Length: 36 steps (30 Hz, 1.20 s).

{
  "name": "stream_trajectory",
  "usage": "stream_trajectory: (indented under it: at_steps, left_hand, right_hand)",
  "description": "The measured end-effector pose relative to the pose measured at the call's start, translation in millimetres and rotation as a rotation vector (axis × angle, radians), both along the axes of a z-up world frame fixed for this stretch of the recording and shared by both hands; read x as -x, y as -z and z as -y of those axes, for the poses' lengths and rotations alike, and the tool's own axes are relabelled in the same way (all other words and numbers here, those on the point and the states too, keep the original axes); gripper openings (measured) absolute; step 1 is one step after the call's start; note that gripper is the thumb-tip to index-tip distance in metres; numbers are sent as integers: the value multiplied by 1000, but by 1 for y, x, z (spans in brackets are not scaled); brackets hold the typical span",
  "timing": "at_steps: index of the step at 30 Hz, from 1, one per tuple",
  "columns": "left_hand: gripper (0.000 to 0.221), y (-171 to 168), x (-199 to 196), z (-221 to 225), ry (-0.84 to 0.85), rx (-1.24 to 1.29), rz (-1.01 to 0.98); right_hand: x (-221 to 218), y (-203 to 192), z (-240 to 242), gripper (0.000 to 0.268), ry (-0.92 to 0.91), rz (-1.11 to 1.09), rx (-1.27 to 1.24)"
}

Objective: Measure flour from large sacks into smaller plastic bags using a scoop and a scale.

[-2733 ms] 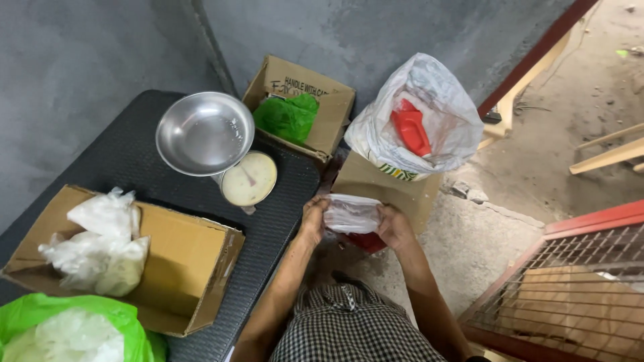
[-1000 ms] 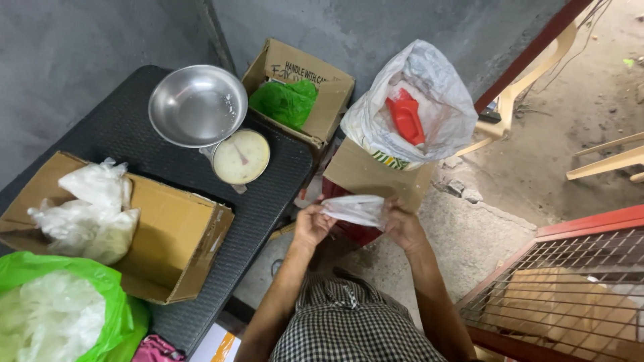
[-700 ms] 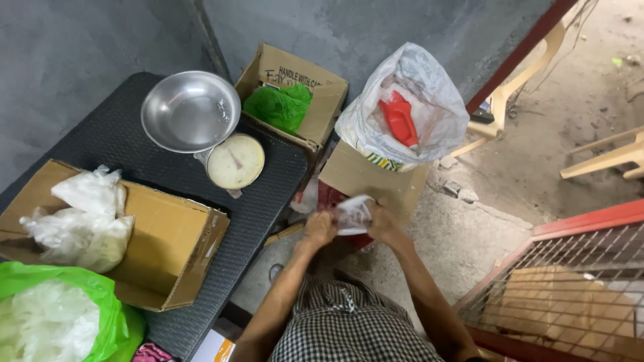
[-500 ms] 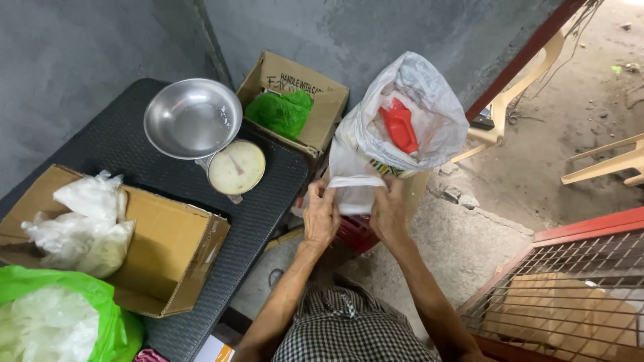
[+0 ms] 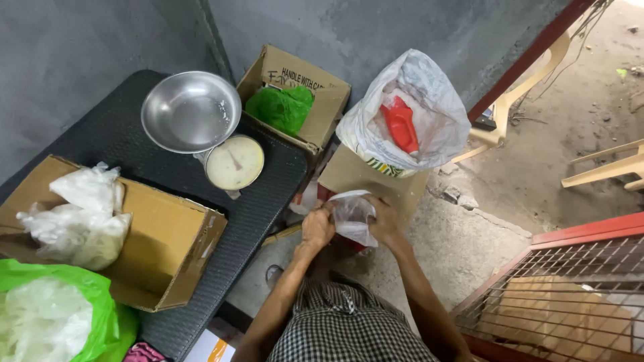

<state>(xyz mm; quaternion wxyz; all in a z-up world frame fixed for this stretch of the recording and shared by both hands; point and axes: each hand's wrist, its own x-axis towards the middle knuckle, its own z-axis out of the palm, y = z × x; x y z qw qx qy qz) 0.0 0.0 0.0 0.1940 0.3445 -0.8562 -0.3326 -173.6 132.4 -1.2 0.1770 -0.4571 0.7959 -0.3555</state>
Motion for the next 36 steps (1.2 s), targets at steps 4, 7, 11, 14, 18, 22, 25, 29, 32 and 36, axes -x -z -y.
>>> stream_trajectory:
  at_steps: [4,7,11,14,18,22,25,29,32,36]
  left_hand:
    - [35,6,8,1,-8,-45,-220]
    - [34,40,23,12,-49,-544,-521]
    - [44,44,40,37,-220,-1307,-915]
    - [46,27,60,63,-301,-1323,-1003]
    - [41,5,83,91,-352,-1196,-975]
    - [35,-6,125,126,-327,-1060,-1013]
    - [36,-11,147,147,-295,-758,-977]
    - [50,-11,181,159,-167,-404,-777]
    - [65,-40,194,152,-81,-300,-579]
    - [87,-56,208,144,49,-268,-359]
  right_hand:
    - [1,-12,-7,66,59,-5,97]
    - [-1,-36,-9,69,59,147,87]
    - [12,-66,0,61,36,274,112]
    - [38,-83,12,47,29,235,170]
    - [78,-111,28,43,76,232,387]
    - [135,-110,45,37,279,91,178]
    - [178,-92,62,38,235,-114,148]
    - [237,-33,94,45,241,-232,80]
    - [245,-10,127,48,228,-339,-26]
    - [238,-14,147,100,337,-303,-202]
